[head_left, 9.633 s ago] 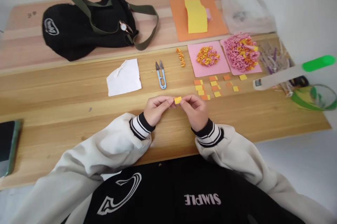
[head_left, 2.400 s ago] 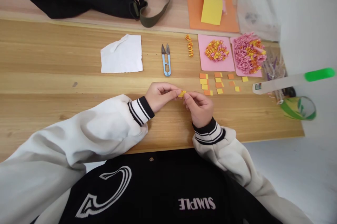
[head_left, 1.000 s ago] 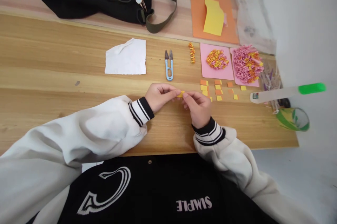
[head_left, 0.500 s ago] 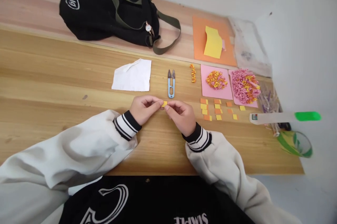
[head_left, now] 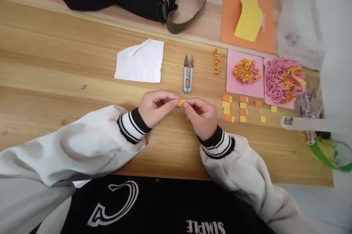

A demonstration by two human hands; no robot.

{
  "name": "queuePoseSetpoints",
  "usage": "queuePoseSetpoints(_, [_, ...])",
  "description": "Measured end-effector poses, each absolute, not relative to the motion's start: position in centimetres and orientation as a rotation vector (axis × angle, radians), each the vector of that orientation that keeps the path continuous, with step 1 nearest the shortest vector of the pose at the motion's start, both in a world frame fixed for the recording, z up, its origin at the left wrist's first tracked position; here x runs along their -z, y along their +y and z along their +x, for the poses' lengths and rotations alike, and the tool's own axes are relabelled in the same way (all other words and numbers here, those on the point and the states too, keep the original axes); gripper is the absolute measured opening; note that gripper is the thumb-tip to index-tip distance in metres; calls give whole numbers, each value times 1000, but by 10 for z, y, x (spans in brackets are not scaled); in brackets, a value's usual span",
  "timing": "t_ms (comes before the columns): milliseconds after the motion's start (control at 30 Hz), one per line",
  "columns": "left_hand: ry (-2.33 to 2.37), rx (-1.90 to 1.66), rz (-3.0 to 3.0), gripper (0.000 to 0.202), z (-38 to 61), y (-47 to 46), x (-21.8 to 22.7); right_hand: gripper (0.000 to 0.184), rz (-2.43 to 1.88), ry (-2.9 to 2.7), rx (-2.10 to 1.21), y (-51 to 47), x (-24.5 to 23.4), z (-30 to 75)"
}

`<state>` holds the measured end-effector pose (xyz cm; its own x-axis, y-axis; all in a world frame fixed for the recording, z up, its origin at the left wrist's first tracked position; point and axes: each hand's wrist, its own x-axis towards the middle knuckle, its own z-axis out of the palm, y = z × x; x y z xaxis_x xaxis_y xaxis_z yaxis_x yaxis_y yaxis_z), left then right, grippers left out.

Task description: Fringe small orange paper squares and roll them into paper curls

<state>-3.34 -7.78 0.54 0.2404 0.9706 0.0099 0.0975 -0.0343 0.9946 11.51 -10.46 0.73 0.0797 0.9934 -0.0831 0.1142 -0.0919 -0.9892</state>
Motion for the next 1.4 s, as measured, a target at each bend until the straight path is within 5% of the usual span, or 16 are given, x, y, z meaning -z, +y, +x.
queuePoseSetpoints(1400, [1036, -1079, 1411, 11, -34, -76, 6, 17, -1340, -1127, -1212, -106, 0, 115])
